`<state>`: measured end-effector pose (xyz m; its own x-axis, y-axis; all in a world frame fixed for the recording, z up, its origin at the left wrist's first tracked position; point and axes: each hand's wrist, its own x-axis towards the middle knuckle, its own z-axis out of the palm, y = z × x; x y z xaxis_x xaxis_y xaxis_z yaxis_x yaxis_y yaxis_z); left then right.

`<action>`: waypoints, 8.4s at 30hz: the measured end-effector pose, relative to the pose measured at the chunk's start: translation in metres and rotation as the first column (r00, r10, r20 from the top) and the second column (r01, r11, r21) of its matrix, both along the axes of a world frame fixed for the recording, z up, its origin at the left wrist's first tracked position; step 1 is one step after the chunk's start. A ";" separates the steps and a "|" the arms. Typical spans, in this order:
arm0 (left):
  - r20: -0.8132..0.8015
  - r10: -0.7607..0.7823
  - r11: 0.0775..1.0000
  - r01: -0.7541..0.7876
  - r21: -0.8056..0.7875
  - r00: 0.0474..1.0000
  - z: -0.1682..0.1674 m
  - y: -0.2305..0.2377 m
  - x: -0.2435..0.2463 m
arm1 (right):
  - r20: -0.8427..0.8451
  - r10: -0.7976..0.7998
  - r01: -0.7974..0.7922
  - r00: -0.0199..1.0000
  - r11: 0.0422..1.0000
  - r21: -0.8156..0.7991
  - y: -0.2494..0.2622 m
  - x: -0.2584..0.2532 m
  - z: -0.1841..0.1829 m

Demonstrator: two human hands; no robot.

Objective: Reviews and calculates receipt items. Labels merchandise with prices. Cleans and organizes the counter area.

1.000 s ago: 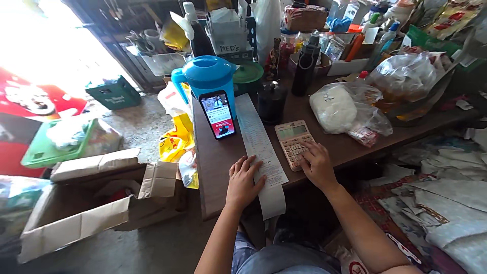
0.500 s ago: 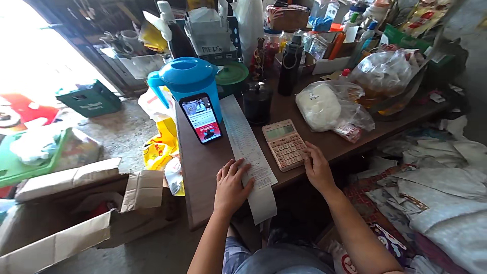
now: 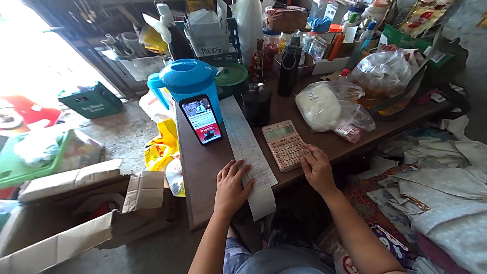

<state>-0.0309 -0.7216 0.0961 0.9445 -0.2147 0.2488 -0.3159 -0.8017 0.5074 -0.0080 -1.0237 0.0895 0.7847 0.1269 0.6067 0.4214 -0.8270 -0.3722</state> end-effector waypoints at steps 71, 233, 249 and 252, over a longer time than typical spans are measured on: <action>-0.185 -0.072 0.963 0.117 0.244 0.980 0.012 -0.033 0.030 | -0.161 -0.226 0.254 0.961 0.949 0.188 -0.001 0.027 -0.006; -0.197 -0.077 0.970 0.119 0.211 0.977 0.012 -0.029 0.037 | 0.082 0.130 -0.133 0.988 0.991 0.023 0.016 0.023 -0.018; -0.193 -0.079 0.971 0.119 0.208 0.978 0.013 -0.029 0.036 | 0.040 -0.095 0.074 0.995 0.926 0.371 0.013 0.021 -0.010; -0.192 -0.081 0.970 0.122 0.210 0.978 0.013 -0.029 0.036 | 0.081 -0.128 0.093 0.988 0.937 0.337 0.016 0.022 -0.013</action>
